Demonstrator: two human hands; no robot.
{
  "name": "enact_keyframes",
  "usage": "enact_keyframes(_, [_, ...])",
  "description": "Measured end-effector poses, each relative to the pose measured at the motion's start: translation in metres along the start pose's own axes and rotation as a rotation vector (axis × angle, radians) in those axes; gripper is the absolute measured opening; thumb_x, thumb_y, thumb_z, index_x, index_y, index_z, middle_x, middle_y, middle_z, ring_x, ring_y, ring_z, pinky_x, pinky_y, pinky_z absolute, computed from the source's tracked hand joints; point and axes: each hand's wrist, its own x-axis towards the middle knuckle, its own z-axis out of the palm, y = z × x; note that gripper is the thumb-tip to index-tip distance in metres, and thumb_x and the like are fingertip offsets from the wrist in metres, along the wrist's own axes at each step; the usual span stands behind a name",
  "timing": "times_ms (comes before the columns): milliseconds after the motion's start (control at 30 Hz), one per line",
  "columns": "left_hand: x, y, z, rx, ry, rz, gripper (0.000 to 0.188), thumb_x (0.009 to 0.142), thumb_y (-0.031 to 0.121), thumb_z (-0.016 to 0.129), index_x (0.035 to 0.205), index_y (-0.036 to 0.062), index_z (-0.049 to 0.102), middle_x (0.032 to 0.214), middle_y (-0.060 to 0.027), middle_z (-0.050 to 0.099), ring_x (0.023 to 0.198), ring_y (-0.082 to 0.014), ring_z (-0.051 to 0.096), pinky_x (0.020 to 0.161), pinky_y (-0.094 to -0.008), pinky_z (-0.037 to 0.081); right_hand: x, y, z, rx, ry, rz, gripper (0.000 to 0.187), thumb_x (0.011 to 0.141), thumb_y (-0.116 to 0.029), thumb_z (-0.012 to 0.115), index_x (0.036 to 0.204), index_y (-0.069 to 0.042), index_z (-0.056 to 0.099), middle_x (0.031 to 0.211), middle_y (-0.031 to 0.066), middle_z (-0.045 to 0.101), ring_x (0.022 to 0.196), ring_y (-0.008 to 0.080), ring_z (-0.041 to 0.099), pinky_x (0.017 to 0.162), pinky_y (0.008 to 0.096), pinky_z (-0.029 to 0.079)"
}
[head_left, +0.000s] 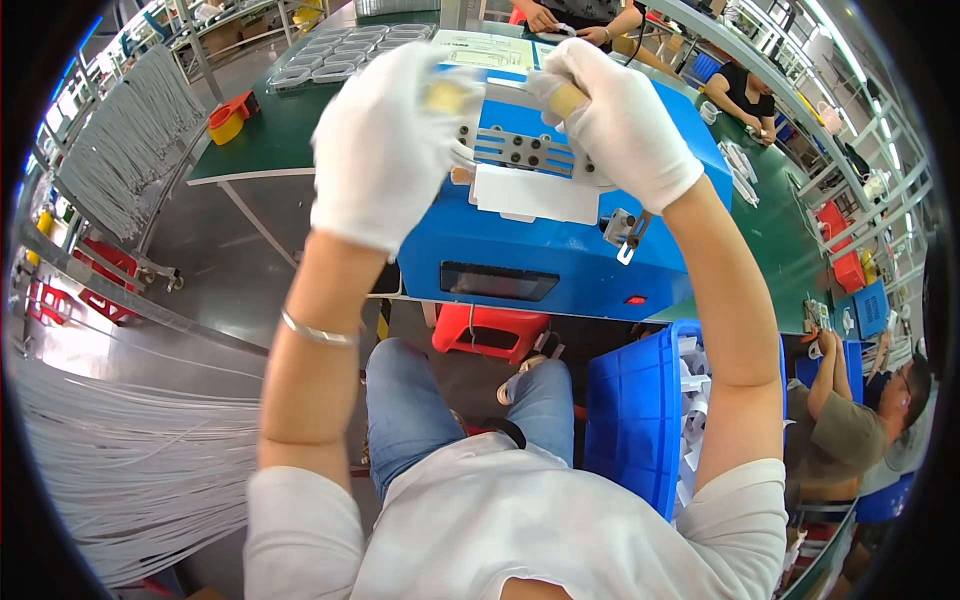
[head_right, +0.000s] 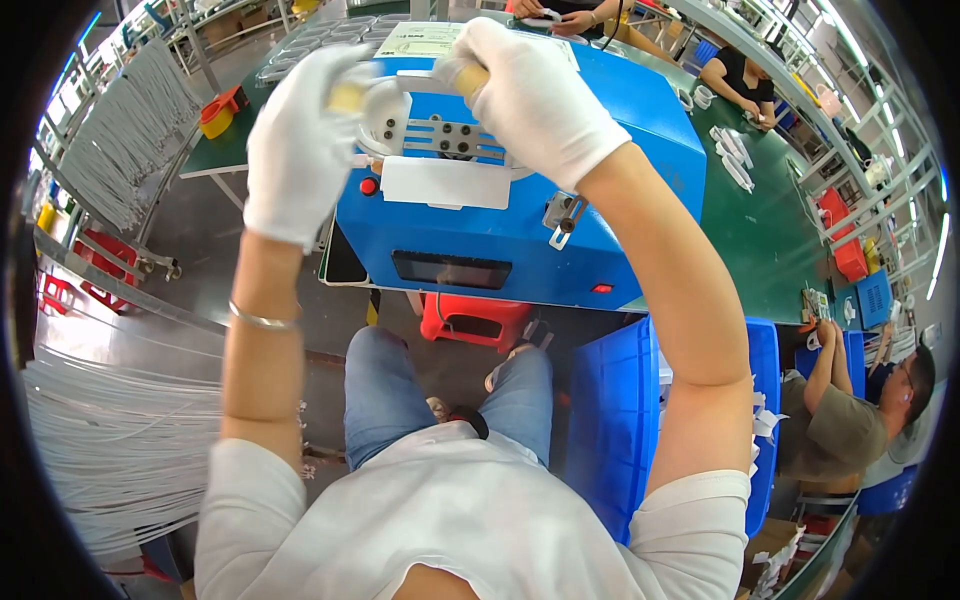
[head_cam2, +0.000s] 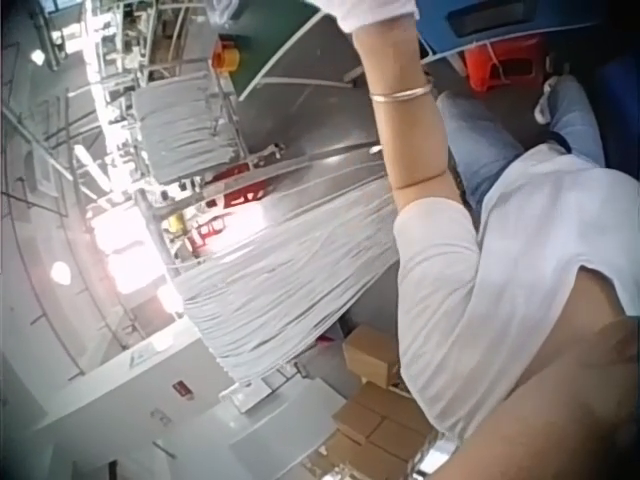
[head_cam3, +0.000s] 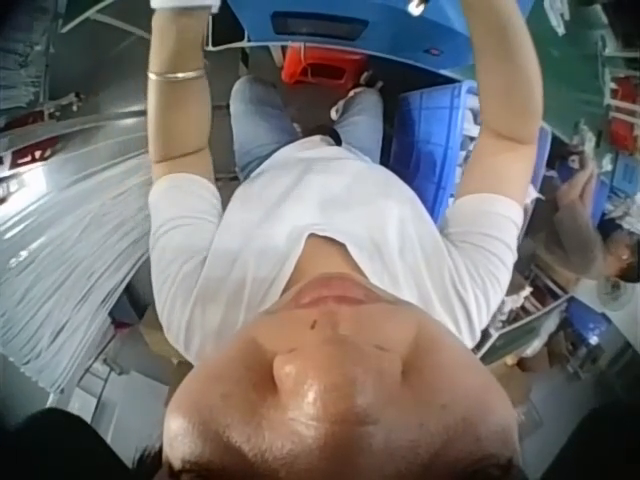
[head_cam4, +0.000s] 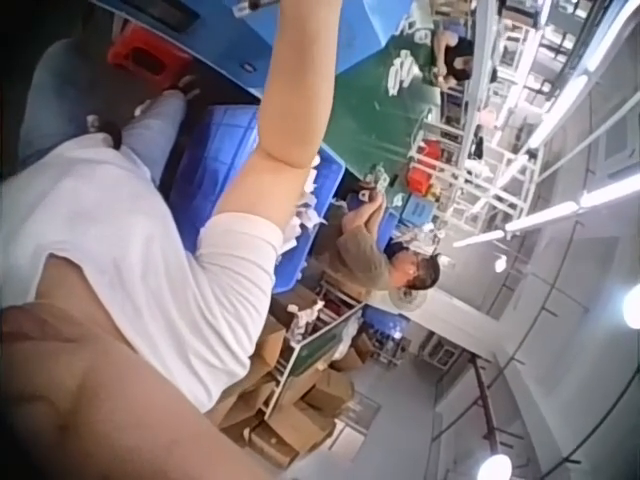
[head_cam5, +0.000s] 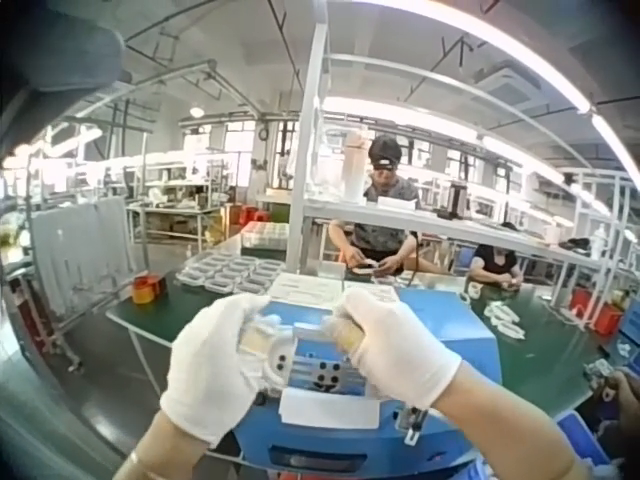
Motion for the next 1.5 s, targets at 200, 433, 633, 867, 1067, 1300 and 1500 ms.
enact_keyframes(200, [-0.048, 0.021, 0.004, -0.875, -0.105, -0.797, 0.026, 0.096, 0.018, 0.050, 0.117, 0.0033, 0.056, 0.079, 0.0004, 0.059, 0.062, -0.0062, 0.050, 0.056, -0.0199, 0.043, 0.006, 0.016, -0.016, 0.559, -0.207, 0.194, 0.038, 0.094, -0.043, 0.051, 0.092, -0.006, 0.058, 0.074, 0.0048, 0.063, 0.063, 0.0114, 0.060, 0.062, 0.0249, 0.049])
enact_keyframes(433, [-0.047, 0.019, 0.002, -0.936, -0.092, -0.779, 0.031, 0.092, 0.002, 0.048, 0.122, 0.0024, 0.054, 0.087, -0.0015, 0.059, 0.072, -0.0060, 0.053, 0.064, -0.0189, 0.045, 0.010, 0.000, -0.004, 0.099, -0.128, -0.011, 0.027, 0.094, -0.031, 0.055, 0.090, -0.004, 0.058, 0.072, 0.0036, 0.057, 0.062, 0.0106, 0.054, 0.060, 0.0242, 0.045])
enact_keyframes(633, [-0.046, 0.029, 0.002, -0.568, -0.020, -0.509, 0.032, 0.088, -0.005, 0.048, 0.120, -0.0001, 0.053, 0.094, -0.0074, 0.062, 0.085, -0.0117, 0.060, 0.079, -0.0238, 0.047, 0.000, 0.004, -0.020, 0.450, -0.173, 0.171, 0.040, 0.094, -0.044, 0.049, 0.104, -0.007, 0.062, 0.083, 0.0049, 0.060, 0.080, 0.0121, 0.055, 0.074, 0.0268, 0.046])
enact_keyframes(867, [-0.063, 0.051, 0.012, -0.714, 0.205, -0.656, 0.027, 0.097, 0.010, 0.046, 0.122, 0.0006, 0.049, 0.094, -0.0070, 0.058, 0.072, -0.0071, 0.054, 0.063, -0.0203, 0.048, -0.013, 0.009, -0.041, 0.148, -0.292, -0.012, 0.042, 0.087, -0.026, 0.065, 0.121, -0.004, 0.056, 0.108, 0.0085, 0.060, 0.101, 0.0162, 0.057, 0.087, 0.0276, 0.047])
enact_keyframes(1067, [-0.082, 0.061, 0.024, -1.402, -0.229, -1.135, 0.031, 0.092, 0.023, 0.057, 0.110, -0.0025, 0.054, 0.084, -0.0110, 0.062, 0.065, -0.0124, 0.058, 0.051, -0.0236, 0.048, -0.009, 0.007, -0.029, 0.079, -0.319, 0.048, 0.032, 0.086, -0.016, 0.064, 0.115, -0.002, 0.058, 0.089, 0.0101, 0.064, 0.077, 0.0163, 0.061, 0.073, 0.0296, 0.051])
enact_keyframes(1300, [-0.040, 0.094, -0.008, -1.387, 0.010, -0.669, 0.072, 0.079, 0.034, 0.069, 0.129, -0.0104, 0.041, 0.100, -0.0150, 0.061, 0.058, -0.0131, 0.054, 0.052, -0.0232, 0.047, -0.019, -0.028, -0.065, -0.044, -0.069, -0.325, 0.019, 0.081, -0.006, 0.057, 0.097, 0.001, 0.064, 0.074, 0.0128, 0.060, 0.068, 0.0163, 0.061, 0.059, 0.0302, 0.047])
enact_keyframes(1500, [-0.052, 0.070, -0.036, -1.113, -0.555, -0.623, 0.113, 0.054, 0.059, 0.081, 0.135, -0.0071, 0.038, 0.117, -0.0217, 0.058, 0.061, -0.0130, 0.055, 0.052, -0.0208, 0.041, -0.071, 0.106, -0.118, 0.594, 0.157, 0.460, 0.020, 0.085, -0.017, 0.062, 0.098, -0.002, 0.067, 0.071, 0.0001, 0.061, 0.056, 0.0069, 0.053, 0.047, 0.0231, 0.042])
